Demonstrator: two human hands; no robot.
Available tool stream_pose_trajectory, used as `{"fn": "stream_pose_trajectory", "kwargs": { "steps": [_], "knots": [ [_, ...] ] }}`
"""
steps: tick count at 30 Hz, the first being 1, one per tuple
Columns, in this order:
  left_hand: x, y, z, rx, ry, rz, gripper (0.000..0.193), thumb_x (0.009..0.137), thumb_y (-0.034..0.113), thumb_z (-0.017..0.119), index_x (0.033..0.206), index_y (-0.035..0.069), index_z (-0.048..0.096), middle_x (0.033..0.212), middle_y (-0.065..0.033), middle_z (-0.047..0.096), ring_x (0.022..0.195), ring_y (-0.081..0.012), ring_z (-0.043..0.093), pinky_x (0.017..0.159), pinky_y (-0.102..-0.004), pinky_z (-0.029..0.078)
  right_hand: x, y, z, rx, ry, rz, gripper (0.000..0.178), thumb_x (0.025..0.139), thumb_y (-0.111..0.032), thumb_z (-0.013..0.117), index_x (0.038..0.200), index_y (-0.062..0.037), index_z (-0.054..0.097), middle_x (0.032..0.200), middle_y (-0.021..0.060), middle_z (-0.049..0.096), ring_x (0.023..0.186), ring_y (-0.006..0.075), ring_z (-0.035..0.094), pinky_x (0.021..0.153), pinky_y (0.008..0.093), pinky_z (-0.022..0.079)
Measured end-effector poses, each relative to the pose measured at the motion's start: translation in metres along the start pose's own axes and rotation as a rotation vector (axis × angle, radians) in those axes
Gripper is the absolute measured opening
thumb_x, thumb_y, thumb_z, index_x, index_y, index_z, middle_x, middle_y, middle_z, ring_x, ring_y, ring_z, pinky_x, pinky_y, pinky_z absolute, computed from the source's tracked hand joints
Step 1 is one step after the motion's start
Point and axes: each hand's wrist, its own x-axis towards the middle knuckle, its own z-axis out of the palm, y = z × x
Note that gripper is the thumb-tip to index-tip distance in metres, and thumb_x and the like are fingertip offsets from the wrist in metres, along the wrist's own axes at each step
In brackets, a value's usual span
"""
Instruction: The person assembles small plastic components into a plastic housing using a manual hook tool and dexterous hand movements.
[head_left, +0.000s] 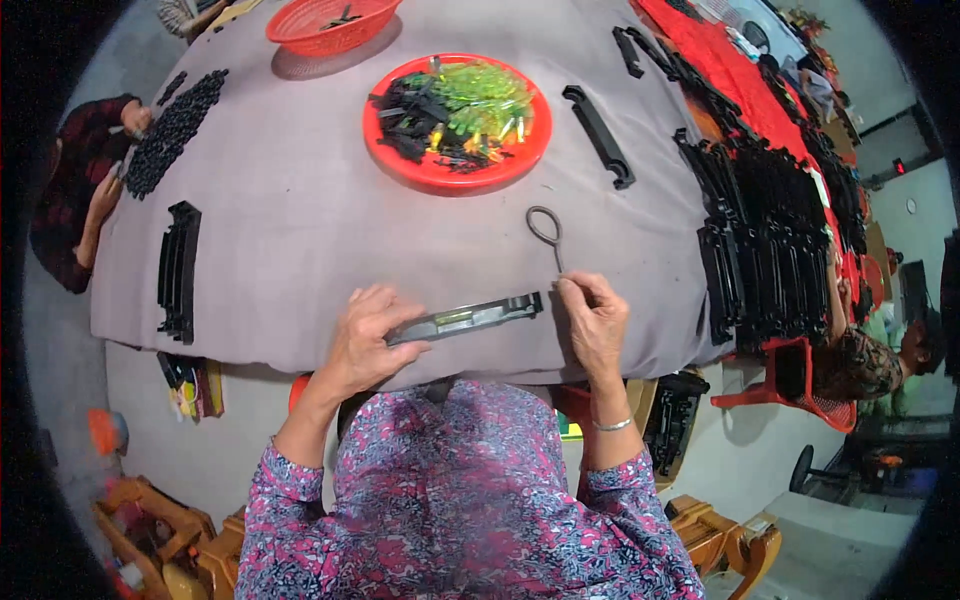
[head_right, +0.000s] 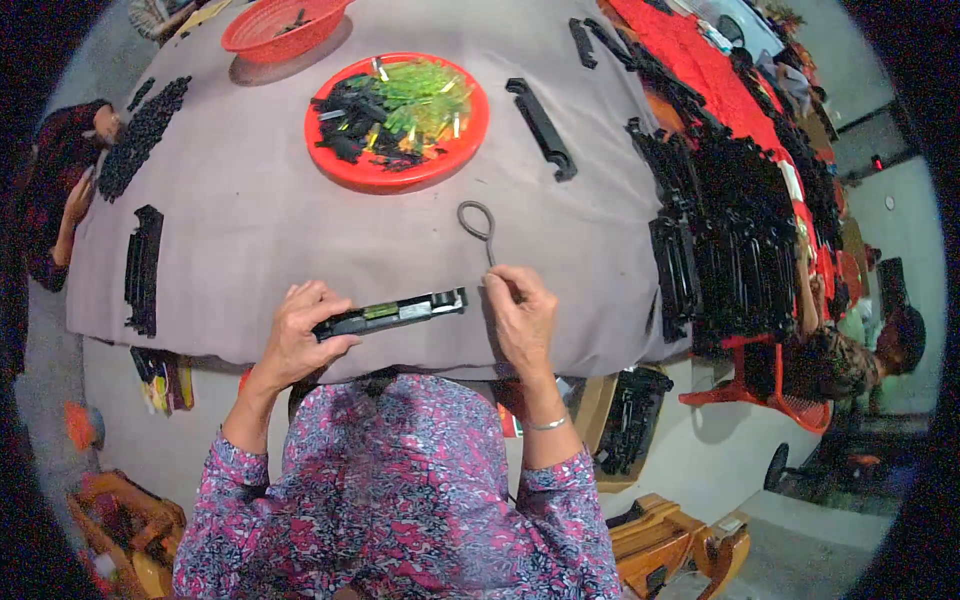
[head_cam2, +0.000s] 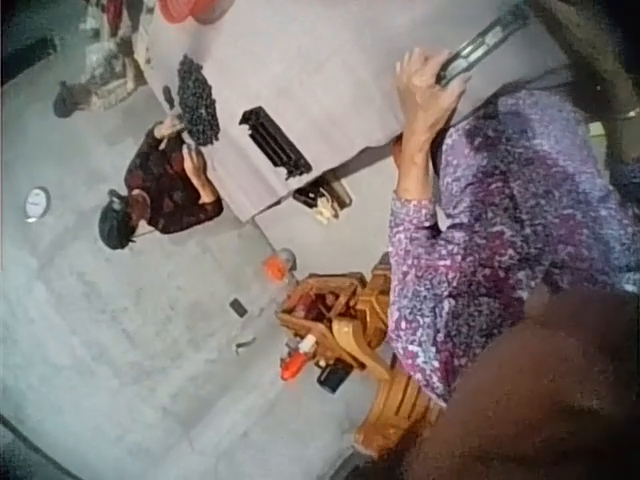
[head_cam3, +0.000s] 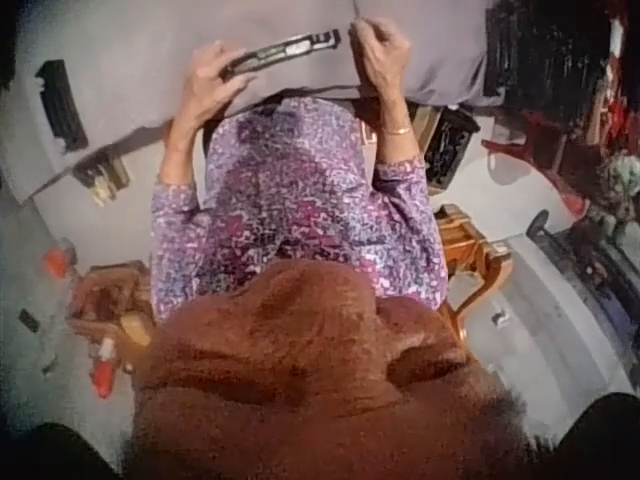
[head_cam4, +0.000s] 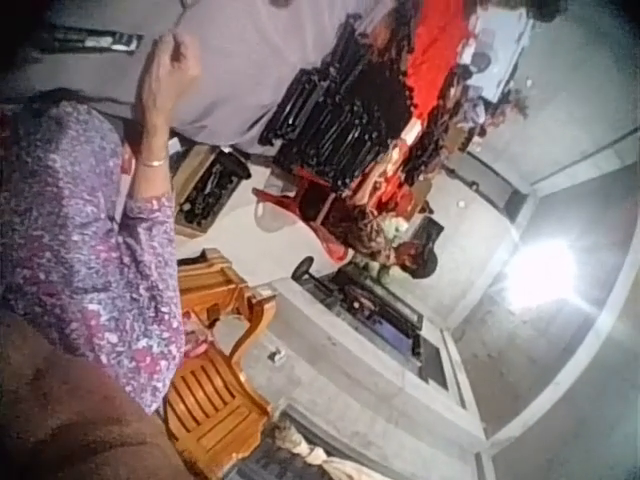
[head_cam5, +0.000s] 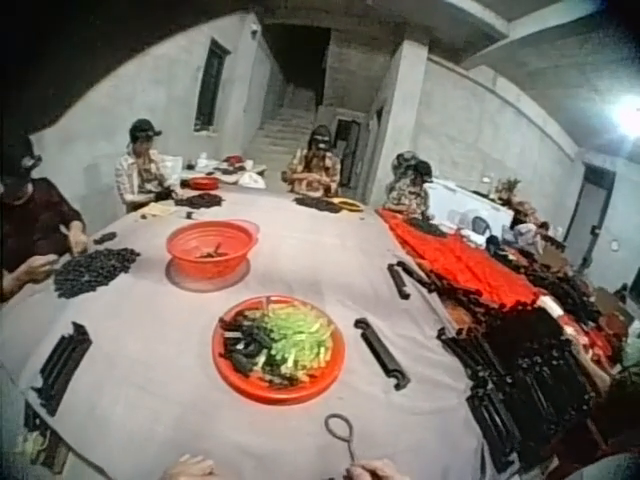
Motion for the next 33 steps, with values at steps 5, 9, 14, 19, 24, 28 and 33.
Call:
{"fn": "stream_pose_trajectory", "kwargs": {
  "steps": [5,9,14,19,24,28,33],
  "knots": [
    [0.001,-0.005,0.002,-0.028,0.015,0.014,0.035,0.067,0.017,0.079,0.098,0.003,0.069,0.084,-0.0096,0.057,0.083,-0.0288,0.055,0.074,-0.0397,0.041,0.006,-0.017,-0.002,0.021,0.0,0.119,0.012,0.09,-0.008,0.068,0.095,0.0031,0.07,0.087,0.0044,0.069,0.078,0.0095,0.062,0.072,0.025,0.051],
    [0.018,0.001,-0.012,-0.092,0.099,0.022,0.035,0.066,0.01,0.079,0.098,0.0,0.069,0.085,-0.0119,0.057,0.078,-0.0266,0.058,0.068,-0.0362,0.047,0.01,-0.02,-0.003,0.032,0.04,0.106,0.012,0.09,-0.007,0.068,0.096,0.0028,0.07,0.087,0.0027,0.068,0.08,0.0087,0.06,0.074,0.0237,0.049],
    [0.029,0.001,-0.008,-0.107,0.122,0.027,0.035,0.066,0.011,0.08,0.098,0.001,0.069,0.085,-0.0113,0.058,0.079,-0.0256,0.058,0.068,-0.0361,0.048,0.01,-0.012,0.002,-0.021,0.014,0.137,0.01,0.091,-0.007,0.068,0.095,0.0021,0.07,0.084,-0.0001,0.066,0.078,0.0078,0.056,0.072,0.0229,0.046],
    [0.031,-0.009,0.008,-0.019,0.095,0.113,0.037,0.065,0.01,0.08,0.1,0.004,0.069,0.084,-0.0078,0.057,0.079,-0.0261,0.057,0.07,-0.0378,0.047,0.007,-0.008,0.004,0.026,-0.017,0.117,0.008,0.091,-0.005,0.067,0.095,0.0015,0.07,0.083,-0.001,0.064,0.077,0.0063,0.054,0.07,0.0225,0.045],
    [0.031,-0.011,0.006,0.013,0.059,0.103,0.038,0.064,0.01,0.08,0.1,0.006,0.069,0.084,-0.0063,0.057,0.079,-0.0249,0.057,0.072,-0.0375,0.044,0.003,-0.009,0.004,-0.021,-0.007,0.087,0.008,0.09,-0.005,0.068,0.094,0.0014,0.07,0.084,-0.0001,0.063,0.077,0.0067,0.054,0.07,0.022,0.044],
    [0.033,-0.016,0.008,-0.017,0.063,0.135,0.037,0.064,0.01,0.079,0.099,0.006,0.069,0.083,-0.0063,0.057,0.079,-0.0245,0.057,0.073,-0.0374,0.044,0.007,-0.008,0.003,-0.089,0.003,0.054,0.007,0.089,-0.004,0.068,0.094,0.0017,0.069,0.084,0.0009,0.063,0.076,0.0067,0.054,0.069,0.0213,0.044],
    [0.032,-0.014,-0.001,-0.04,0.03,0.134,0.036,0.063,0.008,0.078,0.098,0.005,0.069,0.083,-0.0066,0.057,0.08,-0.0257,0.057,0.074,-0.0382,0.044,0.012,-0.031,0.002,-0.073,-0.03,0.029,0.006,0.089,-0.004,0.068,0.093,0.0015,0.069,0.082,0.0007,0.061,0.074,0.0062,0.054,0.067,0.0208,0.043]
  ]
}}
